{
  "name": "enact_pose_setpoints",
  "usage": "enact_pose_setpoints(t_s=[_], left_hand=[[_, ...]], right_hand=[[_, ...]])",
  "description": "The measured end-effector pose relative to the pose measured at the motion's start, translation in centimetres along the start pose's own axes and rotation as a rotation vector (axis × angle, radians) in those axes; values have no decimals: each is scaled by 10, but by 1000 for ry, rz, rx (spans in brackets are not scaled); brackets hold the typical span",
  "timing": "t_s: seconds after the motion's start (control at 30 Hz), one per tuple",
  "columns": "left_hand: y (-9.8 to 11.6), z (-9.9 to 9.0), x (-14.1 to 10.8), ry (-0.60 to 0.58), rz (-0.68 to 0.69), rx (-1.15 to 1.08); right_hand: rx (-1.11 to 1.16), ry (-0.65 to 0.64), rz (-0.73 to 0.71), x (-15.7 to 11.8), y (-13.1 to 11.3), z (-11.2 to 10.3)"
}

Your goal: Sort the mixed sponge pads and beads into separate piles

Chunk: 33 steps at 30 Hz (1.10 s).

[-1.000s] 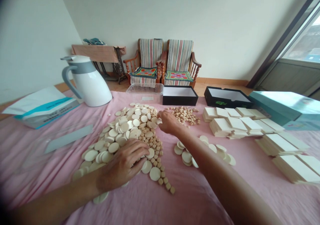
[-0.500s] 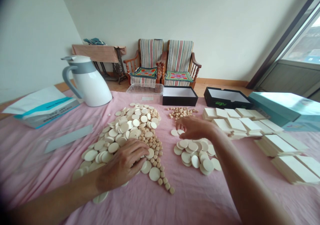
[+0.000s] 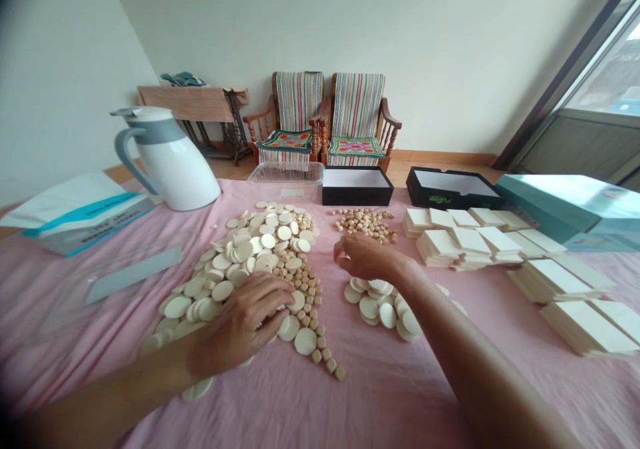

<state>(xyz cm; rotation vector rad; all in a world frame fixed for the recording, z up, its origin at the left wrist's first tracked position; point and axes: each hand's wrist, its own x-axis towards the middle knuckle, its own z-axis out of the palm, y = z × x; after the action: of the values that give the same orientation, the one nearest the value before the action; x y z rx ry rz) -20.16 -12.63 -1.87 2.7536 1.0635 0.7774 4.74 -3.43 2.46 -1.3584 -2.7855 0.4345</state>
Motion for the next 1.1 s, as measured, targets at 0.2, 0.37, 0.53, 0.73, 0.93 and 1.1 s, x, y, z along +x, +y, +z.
enact_pose_setpoints(t_s=[0.2,0.37,0.53,0.73,0.93,1.1], left_hand=[[0,0,1,-2,-6,-12],[0,1,1,-3,-7,-12],[0,0,0,-7,-10,-11],[1,-1,1,-9,1,0],[1,-1,1,-14,5,11],[0,0,1,-16,-8,4]], right_hand=[[-51,35,117,-1,-2,-6],[109,242,-65,29,-18,15],[-5,235,-91,55,-39,27],[-39,273,-18,60,-39,34],[21,179,10,19,-14,1],[32,-225,58,-38,7,-42]])
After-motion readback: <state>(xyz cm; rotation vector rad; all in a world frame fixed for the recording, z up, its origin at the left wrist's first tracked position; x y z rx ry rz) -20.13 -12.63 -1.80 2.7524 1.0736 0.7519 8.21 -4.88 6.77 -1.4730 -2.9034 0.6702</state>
